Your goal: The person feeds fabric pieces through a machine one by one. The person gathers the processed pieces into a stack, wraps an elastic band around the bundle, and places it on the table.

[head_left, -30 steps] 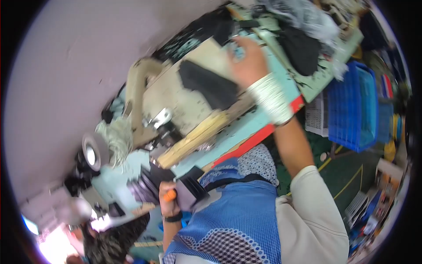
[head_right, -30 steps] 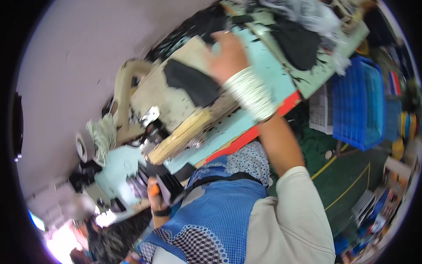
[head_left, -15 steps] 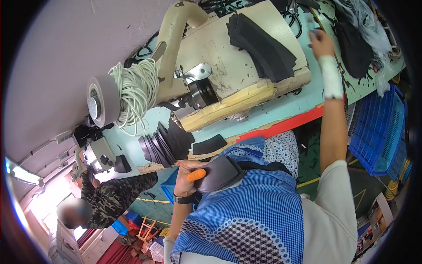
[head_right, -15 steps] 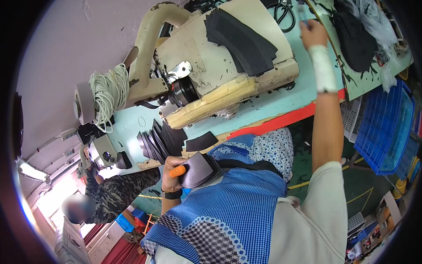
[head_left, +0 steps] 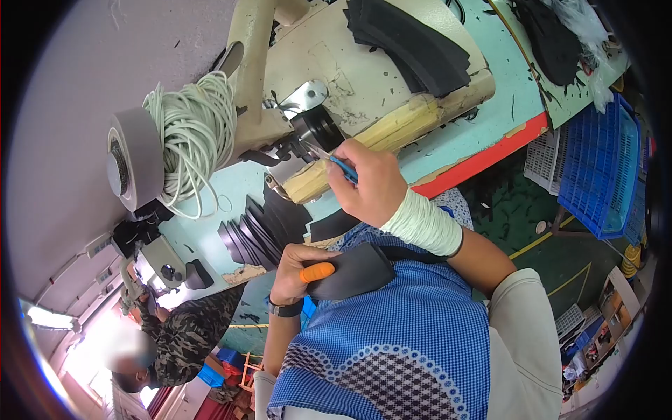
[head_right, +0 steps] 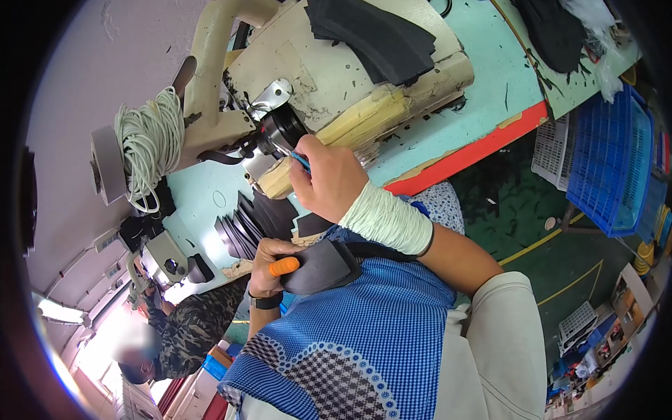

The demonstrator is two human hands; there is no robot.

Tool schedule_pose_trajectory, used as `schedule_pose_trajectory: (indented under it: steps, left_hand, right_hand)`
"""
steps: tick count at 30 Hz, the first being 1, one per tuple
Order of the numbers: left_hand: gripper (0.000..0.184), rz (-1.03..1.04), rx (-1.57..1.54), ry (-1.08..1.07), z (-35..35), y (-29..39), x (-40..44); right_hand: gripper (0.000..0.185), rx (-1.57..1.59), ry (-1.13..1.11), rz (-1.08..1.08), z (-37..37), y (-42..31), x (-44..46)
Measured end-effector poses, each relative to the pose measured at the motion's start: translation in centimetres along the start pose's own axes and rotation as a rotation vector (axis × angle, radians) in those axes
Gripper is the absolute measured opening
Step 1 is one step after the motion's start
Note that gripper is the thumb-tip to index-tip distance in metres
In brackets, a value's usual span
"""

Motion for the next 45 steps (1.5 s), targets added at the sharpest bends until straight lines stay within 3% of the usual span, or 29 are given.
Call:
schedule_pose_trajectory:
  steps: [11, 22, 25, 31, 45]
  left_hand:
    - [0.028, 0.040, -0.059, -0.006, 0.1, 0.1, 0.4]
    - [0.031, 0.034, -0.008, -0.024, 0.8, 0.1, 0.8]
    - [0.032, 0.039, 0.001, -0.014, 0.6, 0.3, 0.8]
    - [0.032, 0.076, -0.081, 0.019, 0.1, 0.4, 0.2]
    - [0.030, 0.089, -0.082, 0.020, 0.2, 0.3, 0.3]
  right_hand:
    - [0.013, -0.080, -0.030, 0.077, 2.1, 1.0, -0.3]
    - [0.013, -0.238, -0.017, -0.069, 3.1, 0.4, -0.8]
    - [0.014, -0.093, 0.036, -0.156, 2.3, 0.3, -0.9]
    - [0.014, -0.114, -0.007, 0.023, 2.9, 0.9, -0.6]
    - [0.016, -0.096, 0.011, 0.022, 3.5, 0.8, -0.5]
Point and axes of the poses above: each hand's wrist, its own x-axis towards the middle knuckle, its own z-axis out of the palm, y = z × x, the point moved 7 cm from there along x, towards the middle knuckle, and after that the axes turned 8 degrees about -y, right-handed, at the moved point
